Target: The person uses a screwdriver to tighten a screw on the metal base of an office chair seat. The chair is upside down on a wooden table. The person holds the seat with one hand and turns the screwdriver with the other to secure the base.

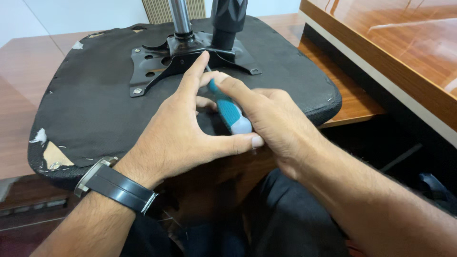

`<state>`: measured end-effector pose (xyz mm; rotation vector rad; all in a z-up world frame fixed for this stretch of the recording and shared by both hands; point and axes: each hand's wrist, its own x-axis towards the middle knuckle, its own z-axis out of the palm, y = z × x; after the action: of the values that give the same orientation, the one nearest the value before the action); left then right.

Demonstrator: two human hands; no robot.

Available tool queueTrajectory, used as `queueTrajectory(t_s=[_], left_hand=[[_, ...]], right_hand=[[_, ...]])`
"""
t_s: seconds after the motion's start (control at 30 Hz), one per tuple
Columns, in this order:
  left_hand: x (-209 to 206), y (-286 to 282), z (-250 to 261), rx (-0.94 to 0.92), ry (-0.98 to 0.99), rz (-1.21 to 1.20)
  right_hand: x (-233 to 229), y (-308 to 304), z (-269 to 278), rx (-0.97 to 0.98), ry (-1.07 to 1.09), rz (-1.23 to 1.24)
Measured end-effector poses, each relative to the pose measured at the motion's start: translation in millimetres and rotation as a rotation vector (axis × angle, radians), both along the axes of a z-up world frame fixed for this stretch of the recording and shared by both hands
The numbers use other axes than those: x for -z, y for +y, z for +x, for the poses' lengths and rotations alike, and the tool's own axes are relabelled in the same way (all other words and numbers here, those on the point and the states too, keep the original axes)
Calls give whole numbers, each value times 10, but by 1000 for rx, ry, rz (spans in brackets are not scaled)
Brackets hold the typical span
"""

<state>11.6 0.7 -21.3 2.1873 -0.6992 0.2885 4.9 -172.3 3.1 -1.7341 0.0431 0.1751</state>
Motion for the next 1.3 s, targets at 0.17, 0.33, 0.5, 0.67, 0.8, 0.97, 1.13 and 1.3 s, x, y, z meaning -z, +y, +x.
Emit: queueTrajectory(t_s=[0.17,0.33,0.5,0.67,0.8,0.97,1.13,1.3], left_hand=[[-5,0,-19,-35,6,16],[10,-13,-22,-36,-31,34],[17,6,-9,4,-13,-32],[7,30,-5,-9,-18,-10],[-1,24,-14,-10,-49,38],[-2,11,-13,-20,-8,-33],[19,-5,22,-11,-45,-23],[23,1,12,-43,-36,3]], right_hand=[[27,-29,23,-58,-31,39],[79,-57,39,-58,-14,112],[113,-39,-2,-71,-82,104],[96,3,-27,-72,-89,185],[70,-8,7,-63,-33,158],[75,-43,-77,-41,-29,117],[138,-93,-56,-18,-101,46],[135,-62,-43,12,-73,146]])
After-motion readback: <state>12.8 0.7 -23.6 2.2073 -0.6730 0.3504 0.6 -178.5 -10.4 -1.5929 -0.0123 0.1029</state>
